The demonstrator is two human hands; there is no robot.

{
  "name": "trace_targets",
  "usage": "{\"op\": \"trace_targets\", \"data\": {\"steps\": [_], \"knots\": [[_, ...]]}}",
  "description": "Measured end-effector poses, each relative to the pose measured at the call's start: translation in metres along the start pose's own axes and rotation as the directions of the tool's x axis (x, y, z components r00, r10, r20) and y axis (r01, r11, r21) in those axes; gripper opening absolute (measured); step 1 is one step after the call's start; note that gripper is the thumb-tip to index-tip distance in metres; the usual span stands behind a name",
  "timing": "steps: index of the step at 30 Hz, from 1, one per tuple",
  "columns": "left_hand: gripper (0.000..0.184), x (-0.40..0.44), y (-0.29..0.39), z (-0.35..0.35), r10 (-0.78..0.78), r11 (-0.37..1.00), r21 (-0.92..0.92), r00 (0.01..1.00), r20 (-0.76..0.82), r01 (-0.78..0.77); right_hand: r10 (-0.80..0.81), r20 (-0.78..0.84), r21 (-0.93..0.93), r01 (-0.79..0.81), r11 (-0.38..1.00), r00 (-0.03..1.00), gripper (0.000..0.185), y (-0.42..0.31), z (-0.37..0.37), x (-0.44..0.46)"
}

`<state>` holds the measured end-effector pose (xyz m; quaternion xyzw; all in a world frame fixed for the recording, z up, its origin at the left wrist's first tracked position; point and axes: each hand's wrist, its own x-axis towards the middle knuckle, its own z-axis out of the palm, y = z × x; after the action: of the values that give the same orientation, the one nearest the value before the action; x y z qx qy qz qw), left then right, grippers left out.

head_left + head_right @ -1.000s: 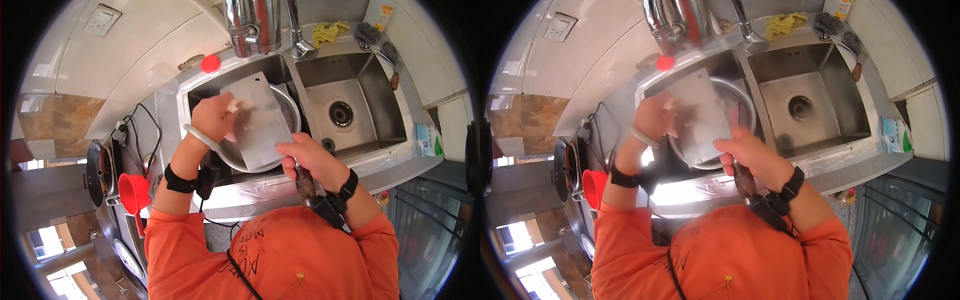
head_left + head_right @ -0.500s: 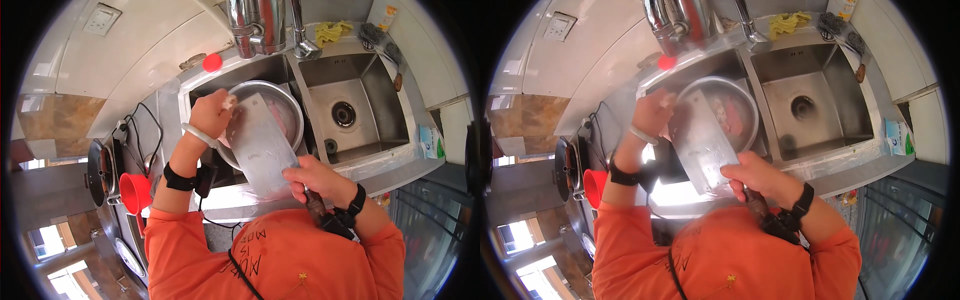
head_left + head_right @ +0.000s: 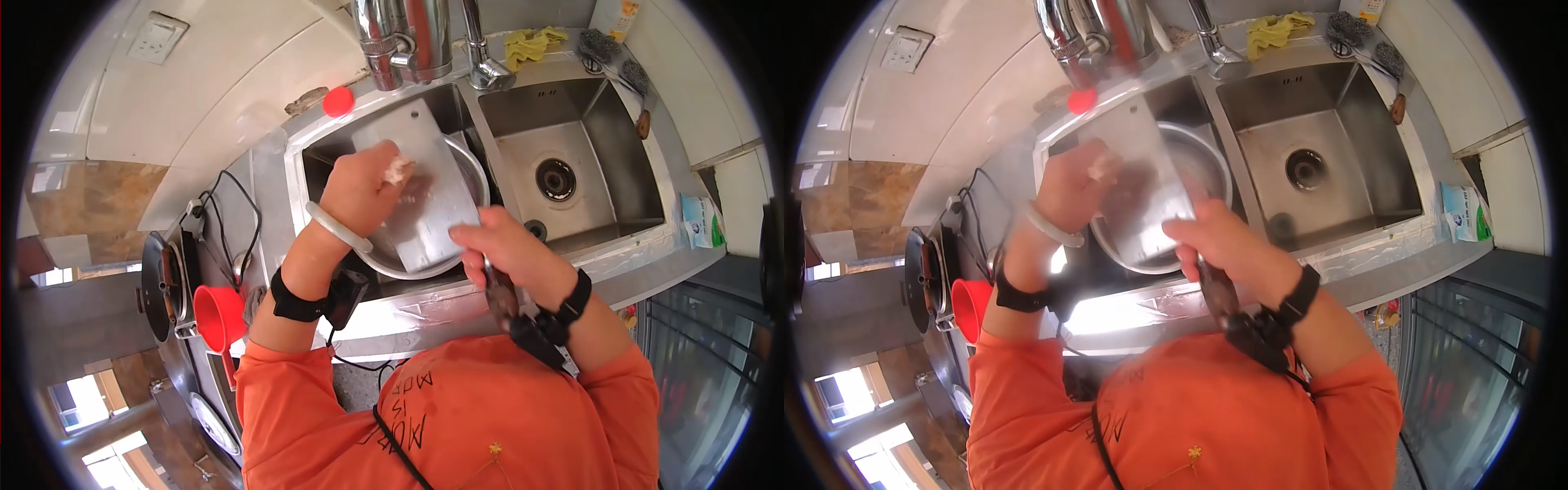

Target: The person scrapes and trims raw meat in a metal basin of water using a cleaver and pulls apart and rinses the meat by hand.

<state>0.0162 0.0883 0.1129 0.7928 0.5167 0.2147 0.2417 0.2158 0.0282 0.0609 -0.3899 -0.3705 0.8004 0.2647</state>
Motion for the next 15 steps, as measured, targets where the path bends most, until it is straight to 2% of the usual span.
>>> {"op": "trace_targets", "data": {"steps": [1,2,3,5,7,8,9,10,11,13,14,15], "knots": [[0.016,0.003,0.004,0.0,0.096,0.995,0.039,0.995,-0.011,-0.096,-0.008,-0.002,-0.002,0.008,1.0,1.0,0.032,-0.003,0.0,0.001],[0.016,0.005,0.003,-0.003,0.094,0.994,0.062,0.995,-0.028,-0.092,-0.021,-0.01,-0.025,0.02,0.999,1.0,0.019,-0.006,0.002,0.002],[0.016,0.007,-0.001,-0.006,0.091,0.994,0.065,0.996,-0.028,-0.089,0.009,0.0,-0.072,-0.009,0.997,1.0,0.018,-0.004,0.003,-0.006],[0.014,0.01,-0.014,-0.011,-0.016,0.996,0.088,0.997,-0.076,0.023,0.07,0.02,-0.169,-0.065,0.983,0.997,0.023,0.001,0.005,-0.02],[0.012,0.007,-0.015,-0.009,-0.027,0.997,0.073,0.995,-0.093,0.033,0.169,0.042,-0.042,-0.167,0.985,0.985,0.023,0.008,0.008,-0.031],[0.012,0.004,-0.01,-0.004,0.039,0.997,0.063,0.997,-0.066,-0.035,0.173,0.042,-0.04,-0.171,0.984,0.984,0.023,0.005,0.007,-0.028],[0.011,0.001,-0.005,0.002,0.109,0.993,0.049,0.993,-0.035,-0.107,0.123,0.018,-0.085,-0.121,0.989,0.992,0.023,-0.002,0.005,-0.021],[0.01,-0.001,-0.003,0.005,0.08,0.997,-0.005,0.997,0.02,-0.08,0.07,-0.003,-0.134,-0.07,0.988,0.998,0.023,-0.009,0.003,-0.015],[0.01,0.002,0.0,0.006,0.089,0.996,-0.005,0.996,0.018,-0.089,-0.027,-0.049,-0.048,0.024,0.999,0.998,0.023,-0.004,0.002,-0.004],[0.009,0.007,0.004,0.004,-0.052,0.999,-0.013,0.999,0.016,0.052,0.019,-0.092,-0.01,-0.02,1.0,0.996,0.023,-0.007,0.005,0.002],[0.009,0.009,0.0,-0.001,0.077,0.984,0.166,0.993,-0.084,-0.063,0.074,-0.002,-0.068,-0.074,0.995,0.997,0.02,-0.002,0.003,-0.003],[0.009,0.01,-0.002,-0.006,0.075,0.984,0.168,0.993,-0.087,-0.059,0.134,0.083,-0.132,-0.123,0.984,0.987,0.02,0.005,0.001,-0.012]]}}
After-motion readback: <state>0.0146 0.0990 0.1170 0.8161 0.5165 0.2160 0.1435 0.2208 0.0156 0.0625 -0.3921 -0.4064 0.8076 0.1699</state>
